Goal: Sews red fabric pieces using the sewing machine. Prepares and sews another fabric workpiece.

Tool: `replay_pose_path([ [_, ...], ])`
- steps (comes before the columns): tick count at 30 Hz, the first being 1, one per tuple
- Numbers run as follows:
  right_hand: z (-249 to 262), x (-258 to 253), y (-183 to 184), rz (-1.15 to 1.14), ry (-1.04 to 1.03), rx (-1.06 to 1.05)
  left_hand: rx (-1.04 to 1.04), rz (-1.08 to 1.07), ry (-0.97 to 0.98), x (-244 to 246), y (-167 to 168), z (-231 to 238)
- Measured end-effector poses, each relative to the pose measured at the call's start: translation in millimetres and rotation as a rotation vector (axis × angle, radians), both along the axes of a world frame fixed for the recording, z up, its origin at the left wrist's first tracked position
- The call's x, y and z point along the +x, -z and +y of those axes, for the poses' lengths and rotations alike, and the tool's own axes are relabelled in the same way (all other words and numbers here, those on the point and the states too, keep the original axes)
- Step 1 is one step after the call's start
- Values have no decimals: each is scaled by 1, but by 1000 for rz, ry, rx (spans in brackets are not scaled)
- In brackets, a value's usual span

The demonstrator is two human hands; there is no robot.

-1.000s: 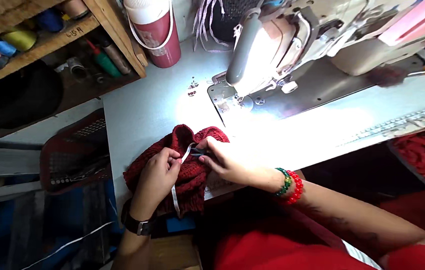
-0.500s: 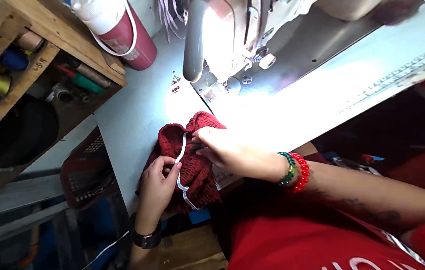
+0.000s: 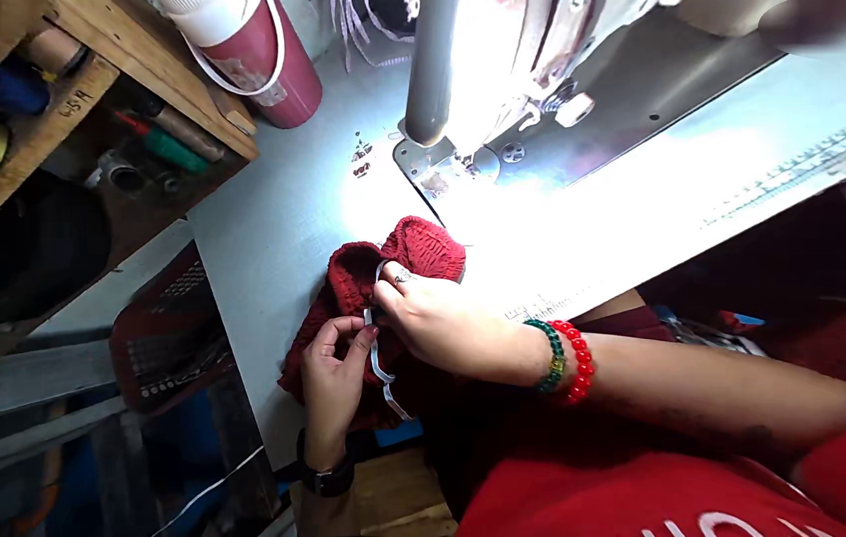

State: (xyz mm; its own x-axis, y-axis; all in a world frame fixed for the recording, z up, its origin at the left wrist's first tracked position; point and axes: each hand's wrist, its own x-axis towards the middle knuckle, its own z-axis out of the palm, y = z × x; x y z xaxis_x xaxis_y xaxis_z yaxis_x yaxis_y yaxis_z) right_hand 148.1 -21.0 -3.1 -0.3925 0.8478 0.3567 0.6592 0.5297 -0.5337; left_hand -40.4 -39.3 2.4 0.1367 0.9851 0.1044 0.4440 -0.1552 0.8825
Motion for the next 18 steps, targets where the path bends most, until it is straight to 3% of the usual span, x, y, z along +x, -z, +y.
replay_pose_path([
  [6, 1, -5, 2, -65, -27, -16, 86, 84, 38, -1, 8, 0],
  [9, 3, 4, 1, 61, -44, -25, 124, 48, 113, -7, 1, -8],
  [11, 5, 28, -9, 208, -46, -32, 98, -135, 130, -26, -28, -24],
  [14, 9, 82, -20, 201, -67, -144, 103, -431, -96, -67, -82, -48],
  [16, 13, 108, -19, 63, -136, -262, 189, -268, -292, -74, -101, -40],
  [18, 20, 114, -10, -32, -218, -313, 173, 52, -341, -54, -101, -15],
])
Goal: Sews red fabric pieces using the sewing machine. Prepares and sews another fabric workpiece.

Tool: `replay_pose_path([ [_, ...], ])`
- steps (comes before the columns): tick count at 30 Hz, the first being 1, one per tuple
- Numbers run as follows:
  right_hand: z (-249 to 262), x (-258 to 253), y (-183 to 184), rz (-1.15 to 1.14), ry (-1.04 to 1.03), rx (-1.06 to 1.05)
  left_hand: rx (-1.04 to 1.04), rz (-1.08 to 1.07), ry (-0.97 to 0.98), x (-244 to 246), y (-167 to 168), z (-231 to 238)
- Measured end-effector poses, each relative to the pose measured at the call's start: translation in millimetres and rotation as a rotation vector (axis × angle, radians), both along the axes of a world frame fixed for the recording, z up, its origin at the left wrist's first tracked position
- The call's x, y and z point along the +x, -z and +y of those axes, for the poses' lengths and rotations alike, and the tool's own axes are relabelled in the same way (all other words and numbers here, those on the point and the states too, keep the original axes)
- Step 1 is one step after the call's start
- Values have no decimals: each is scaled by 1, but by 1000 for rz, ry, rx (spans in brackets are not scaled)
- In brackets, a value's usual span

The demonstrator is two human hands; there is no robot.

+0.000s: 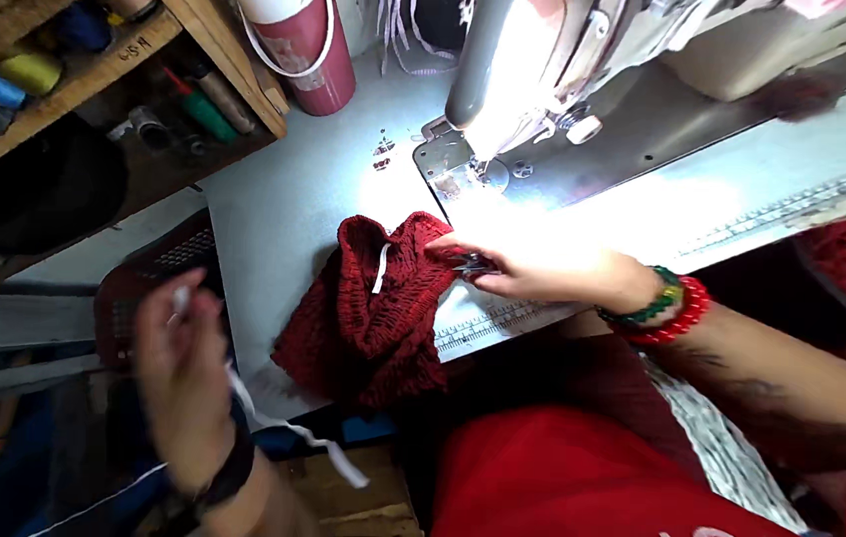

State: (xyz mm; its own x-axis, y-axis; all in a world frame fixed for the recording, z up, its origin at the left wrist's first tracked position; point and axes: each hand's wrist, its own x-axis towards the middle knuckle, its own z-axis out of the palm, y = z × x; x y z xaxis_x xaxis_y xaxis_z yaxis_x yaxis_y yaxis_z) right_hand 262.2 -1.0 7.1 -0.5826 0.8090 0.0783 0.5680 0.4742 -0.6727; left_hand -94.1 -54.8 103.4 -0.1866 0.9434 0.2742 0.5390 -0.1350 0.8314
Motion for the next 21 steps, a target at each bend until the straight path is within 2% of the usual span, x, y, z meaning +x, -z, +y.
replay_pose_path([
  [3, 9, -5, 11, -33, -23, 142, -183, 372, 151, 45, 33, 51],
  [5, 6, 0, 0, -54, -24, 172, -233, 546, 170, 56, 57, 76],
  [6, 1, 6, -12, -49, -23, 186, -245, 592, 138, 50, 58, 76],
  [8, -4, 21, -39, 30, -57, 263, -221, 549, 69, 21, 38, 53],
  [11, -8, 19, -90, 271, -213, 264, -137, 313, 34, -28, -8, -36],
  [13, -14, -6, -120, 364, -290, 223, -115, 112, 18, -53, -27, -114],
  [15, -14, -48, -142, 408, -417, 157, -90, -2, -58, -76, -34, -186],
  [18, -19, -136, -143, 362, -623, 169, -85, 62, -326, -111, -26, -283],
  [21, -80, -210, -132, 275, -673, 58, -150, 223, -556, -121, -9, -365],
])
